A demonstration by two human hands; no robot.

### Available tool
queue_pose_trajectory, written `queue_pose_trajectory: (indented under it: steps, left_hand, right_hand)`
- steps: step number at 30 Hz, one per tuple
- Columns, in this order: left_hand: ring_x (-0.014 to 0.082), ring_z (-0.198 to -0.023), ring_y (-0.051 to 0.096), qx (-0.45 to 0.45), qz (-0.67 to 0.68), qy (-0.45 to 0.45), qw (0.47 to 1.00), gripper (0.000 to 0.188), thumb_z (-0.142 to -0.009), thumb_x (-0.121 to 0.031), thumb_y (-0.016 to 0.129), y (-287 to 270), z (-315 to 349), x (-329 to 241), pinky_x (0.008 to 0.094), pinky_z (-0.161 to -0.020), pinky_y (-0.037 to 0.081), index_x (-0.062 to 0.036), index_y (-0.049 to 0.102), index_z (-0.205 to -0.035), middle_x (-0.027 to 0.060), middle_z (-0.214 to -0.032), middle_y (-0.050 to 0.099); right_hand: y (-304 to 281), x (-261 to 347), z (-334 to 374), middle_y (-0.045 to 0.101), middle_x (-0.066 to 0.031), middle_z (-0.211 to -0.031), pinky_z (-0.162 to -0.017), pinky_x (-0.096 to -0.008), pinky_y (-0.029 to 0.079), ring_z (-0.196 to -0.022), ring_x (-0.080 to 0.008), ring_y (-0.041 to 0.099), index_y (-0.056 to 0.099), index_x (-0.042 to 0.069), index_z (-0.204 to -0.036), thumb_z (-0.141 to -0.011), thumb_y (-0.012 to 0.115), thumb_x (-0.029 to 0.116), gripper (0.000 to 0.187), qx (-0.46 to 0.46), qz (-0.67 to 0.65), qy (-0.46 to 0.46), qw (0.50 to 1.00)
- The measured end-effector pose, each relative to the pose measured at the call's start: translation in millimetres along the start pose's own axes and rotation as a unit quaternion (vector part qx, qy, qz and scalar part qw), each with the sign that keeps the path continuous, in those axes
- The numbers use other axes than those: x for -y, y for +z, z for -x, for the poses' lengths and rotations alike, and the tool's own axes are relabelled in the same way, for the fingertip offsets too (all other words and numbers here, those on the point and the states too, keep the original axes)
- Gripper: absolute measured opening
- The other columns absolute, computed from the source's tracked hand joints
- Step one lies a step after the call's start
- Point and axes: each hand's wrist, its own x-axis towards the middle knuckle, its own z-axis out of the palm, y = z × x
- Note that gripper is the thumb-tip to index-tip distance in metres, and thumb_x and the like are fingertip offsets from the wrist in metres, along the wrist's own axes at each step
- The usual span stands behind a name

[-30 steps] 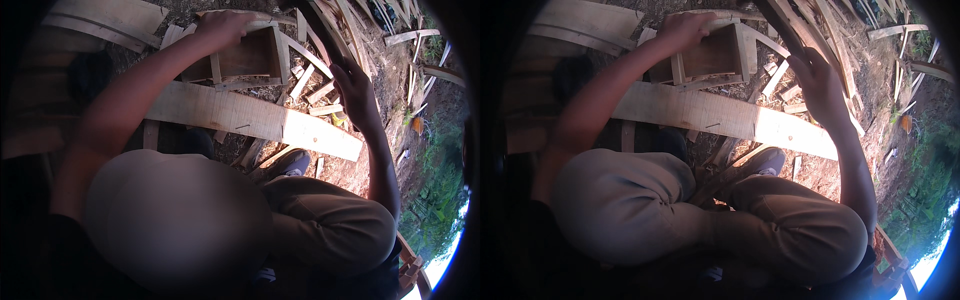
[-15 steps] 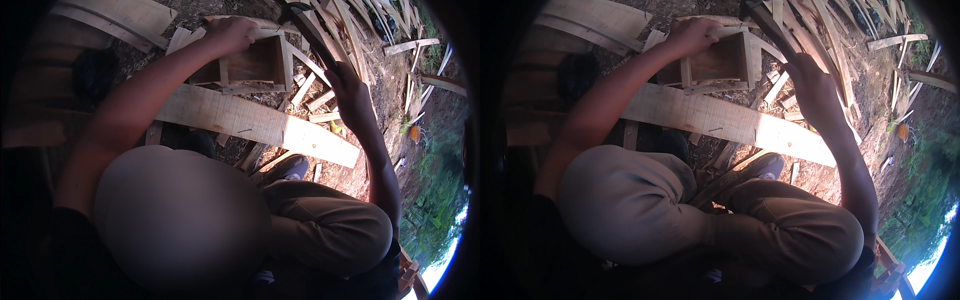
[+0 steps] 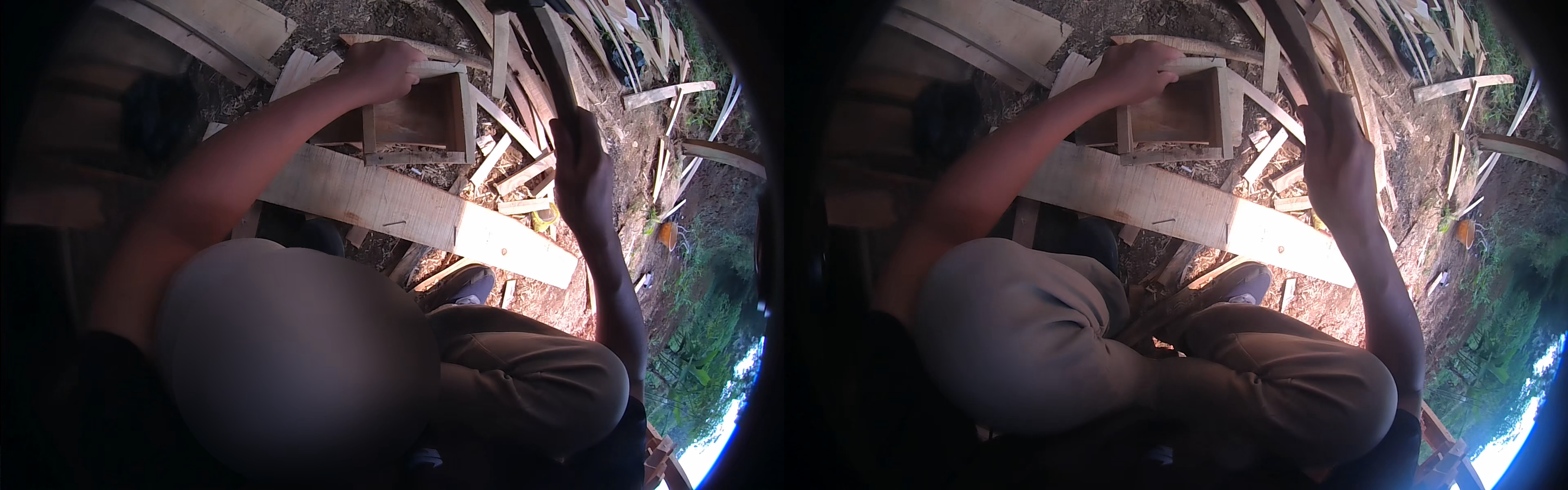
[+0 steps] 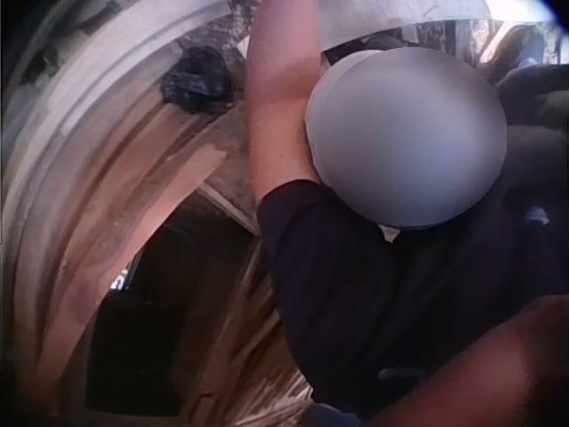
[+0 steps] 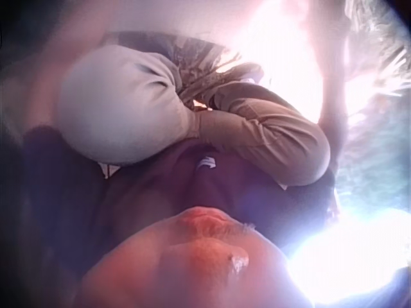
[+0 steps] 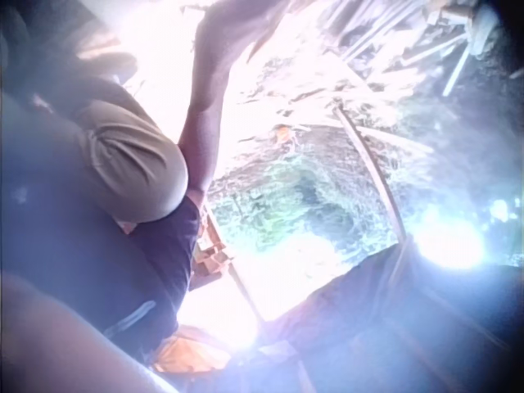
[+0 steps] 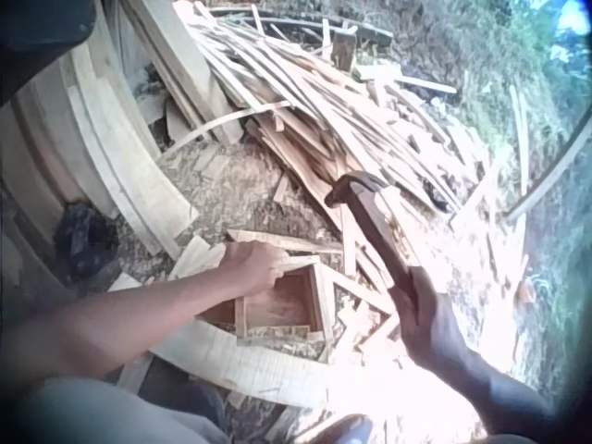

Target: The person assembles a small wooden box-like structure by hand, using a hammer to drive nails into the joints. They repeatedly position wooden pieces, hammer nails, and adjust the frame to secure the components.

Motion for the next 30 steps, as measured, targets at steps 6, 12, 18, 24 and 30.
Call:
queue_pose_trajectory:
  steps: [6,12,18,24,30]
  left_hand:
    - [0.0287,-0.107,0.069,0.016,0.037,-0.012,0.999,0.041,-0.088,-0.036,0.07,-4.0,-3.2,-5.5,0.0421,-0.094,0.053,-0.021,0.068,-0.127,0.0107,-0.114,0.072]
    - [0.0294,-0.11,0.068,0.009,0.019,-0.003,1.0,0.041,-0.089,-0.036,0.069,-8.6,5.4,5.0,0.0428,-0.097,0.052,-0.022,0.068,-0.128,0.0102,-0.117,0.071]
    - [0.0282,-0.11,0.067,-0.035,0.081,0.015,0.996,0.037,-0.087,-0.031,0.07,7.2,-4.4,-3.4,0.0445,-0.096,0.051,-0.0228,0.07,-0.123,0.0104,-0.115,0.072]
    - [0.0284,-0.112,0.066,0.008,0.039,-0.019,0.999,0.039,-0.087,-0.034,0.071,-8.0,7.5,1.1,0.0448,-0.096,0.051,-0.0229,0.07,-0.125,0.0103,-0.118,0.07]
    - [0.0295,-0.109,0.068,-0.019,0.036,0.0,0.999,0.041,-0.088,-0.036,0.07,-3.9,-5.1,3.9,0.0435,-0.096,0.052,-0.022,0.069,-0.126,0.0106,-0.117,0.071]
  right_hand:
    - [18.3,-7.4,8.4,0.063,-0.0264,-0.07,-0.052,-0.0569,0.044,-0.07,-0.0505,0.065,0.044,0.006,-0.111,-0.103,0.053,0.018,0.017,0.066,0.021,-0.003,0.998]
    - [-5.7,16.6,-8.5,0.061,-0.0213,-0.072,-0.051,-0.0425,0.045,-0.055,-0.0352,0.062,0.049,0.004,-0.107,-0.104,0.053,0.02,0.017,-0.016,-0.038,0.026,0.999]
    - [18.2,-16.4,15.6,0.061,-0.023,-0.073,-0.055,-0.0481,0.044,-0.069,-0.0504,0.059,0.05,0.007,-0.113,-0.103,0.055,0.024,0.02,0.075,0.016,0.047,0.996]
    - [-0.2,15.4,1.2,0.055,-0.018,-0.067,-0.053,-0.0415,0.043,-0.055,-0.0258,0.056,0.049,0.005,-0.107,-0.104,0.052,0.024,0.019,-0.053,-0.056,0.007,0.997]
    - [-2.8,9.9,8.5,0.064,-0.023,-0.073,-0.052,-0.0505,0.046,-0.063,-0.0439,0.065,0.048,0.006,-0.109,-0.103,0.052,0.019,0.016,0.078,-0.018,0.072,0.994]
